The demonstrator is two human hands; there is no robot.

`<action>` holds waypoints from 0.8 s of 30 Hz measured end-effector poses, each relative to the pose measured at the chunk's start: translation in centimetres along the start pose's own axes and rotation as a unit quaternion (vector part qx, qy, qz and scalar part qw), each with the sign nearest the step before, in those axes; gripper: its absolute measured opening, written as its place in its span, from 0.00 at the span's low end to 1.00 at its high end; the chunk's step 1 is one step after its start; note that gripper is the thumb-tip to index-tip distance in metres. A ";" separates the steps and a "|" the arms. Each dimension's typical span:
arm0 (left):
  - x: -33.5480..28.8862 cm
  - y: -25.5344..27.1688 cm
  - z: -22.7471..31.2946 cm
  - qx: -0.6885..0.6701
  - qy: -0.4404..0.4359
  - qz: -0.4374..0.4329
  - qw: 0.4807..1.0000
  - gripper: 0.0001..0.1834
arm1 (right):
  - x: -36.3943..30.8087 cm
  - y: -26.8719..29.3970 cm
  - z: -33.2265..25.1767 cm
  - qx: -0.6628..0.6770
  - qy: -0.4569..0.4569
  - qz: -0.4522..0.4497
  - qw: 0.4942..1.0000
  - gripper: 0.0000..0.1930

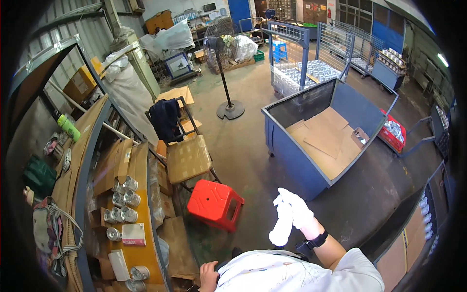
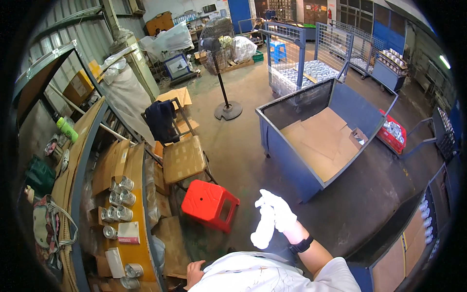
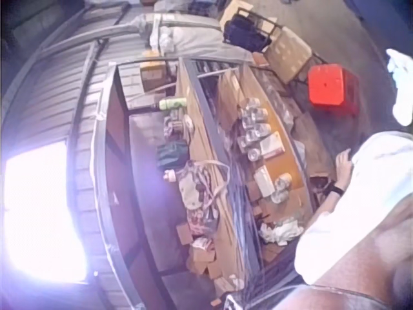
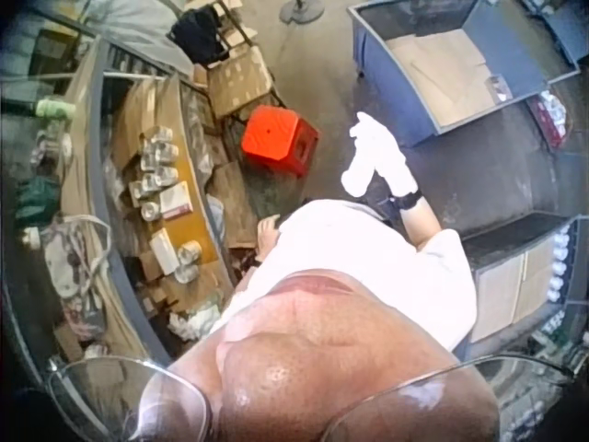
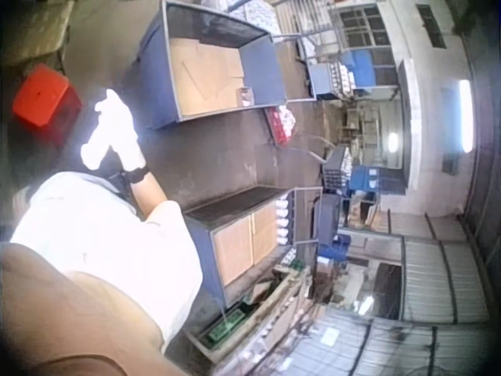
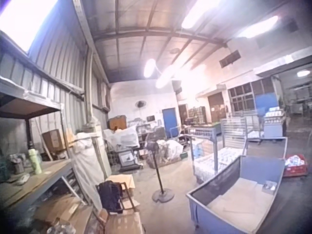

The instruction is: Sort metal pistons and mark them with a pen before placing them in a cart.

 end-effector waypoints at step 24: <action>-4.5 5.0 3.3 -0.095 0.136 0.030 0.986 0.08 | 1.2 -2.5 0.4 0.038 -0.190 0.107 0.975 0.20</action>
Point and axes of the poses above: each hand's wrist, its own x-axis towards the middle knuckle, its own y-axis out of the back of the hand, z = x × y, the point moved 1 cm from there along x, towards the middle knuckle
